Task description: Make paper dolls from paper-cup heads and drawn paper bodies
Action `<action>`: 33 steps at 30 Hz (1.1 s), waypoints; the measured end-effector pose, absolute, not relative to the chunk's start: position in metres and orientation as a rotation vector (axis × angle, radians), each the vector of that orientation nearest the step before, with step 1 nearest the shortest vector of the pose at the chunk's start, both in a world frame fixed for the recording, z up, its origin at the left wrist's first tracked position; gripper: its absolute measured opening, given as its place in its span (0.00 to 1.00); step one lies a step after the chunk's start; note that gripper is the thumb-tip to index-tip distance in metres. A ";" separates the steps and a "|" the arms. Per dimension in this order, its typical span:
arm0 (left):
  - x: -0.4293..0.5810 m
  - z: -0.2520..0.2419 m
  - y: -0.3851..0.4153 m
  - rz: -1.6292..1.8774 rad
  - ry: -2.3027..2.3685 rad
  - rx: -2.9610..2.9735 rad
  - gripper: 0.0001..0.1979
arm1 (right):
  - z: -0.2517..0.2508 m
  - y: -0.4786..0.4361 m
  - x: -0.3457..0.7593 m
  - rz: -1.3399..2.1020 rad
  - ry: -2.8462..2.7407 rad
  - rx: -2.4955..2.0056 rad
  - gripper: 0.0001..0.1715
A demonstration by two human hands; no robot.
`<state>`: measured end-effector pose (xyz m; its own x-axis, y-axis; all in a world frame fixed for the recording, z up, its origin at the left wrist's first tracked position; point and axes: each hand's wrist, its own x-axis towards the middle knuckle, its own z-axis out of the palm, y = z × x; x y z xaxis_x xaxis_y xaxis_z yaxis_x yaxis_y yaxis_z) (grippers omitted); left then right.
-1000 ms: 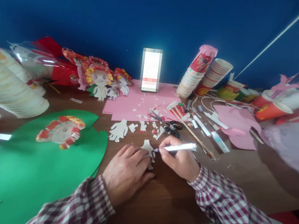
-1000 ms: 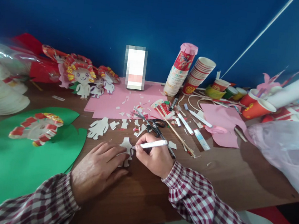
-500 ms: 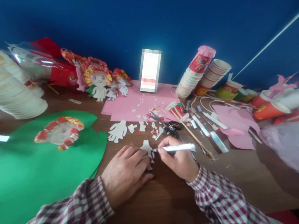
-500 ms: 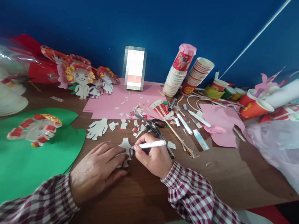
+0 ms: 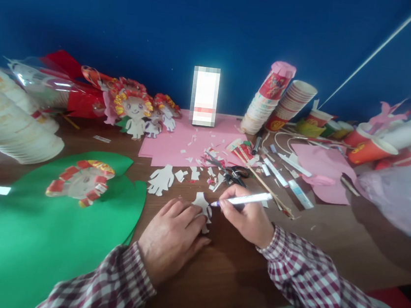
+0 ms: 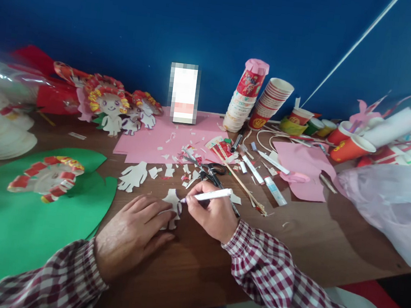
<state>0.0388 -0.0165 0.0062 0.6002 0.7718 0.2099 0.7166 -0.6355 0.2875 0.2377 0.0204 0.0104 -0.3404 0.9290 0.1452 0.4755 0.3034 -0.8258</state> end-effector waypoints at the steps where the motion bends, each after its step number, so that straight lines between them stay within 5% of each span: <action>1: 0.039 0.006 -0.016 0.473 1.244 2.651 0.12 | 0.011 0.020 0.238 0.925 -1.945 -1.243 0.04; 33: 0.038 0.006 -0.016 0.479 1.242 2.650 0.13 | 0.012 0.020 0.238 0.873 -2.030 -1.209 0.04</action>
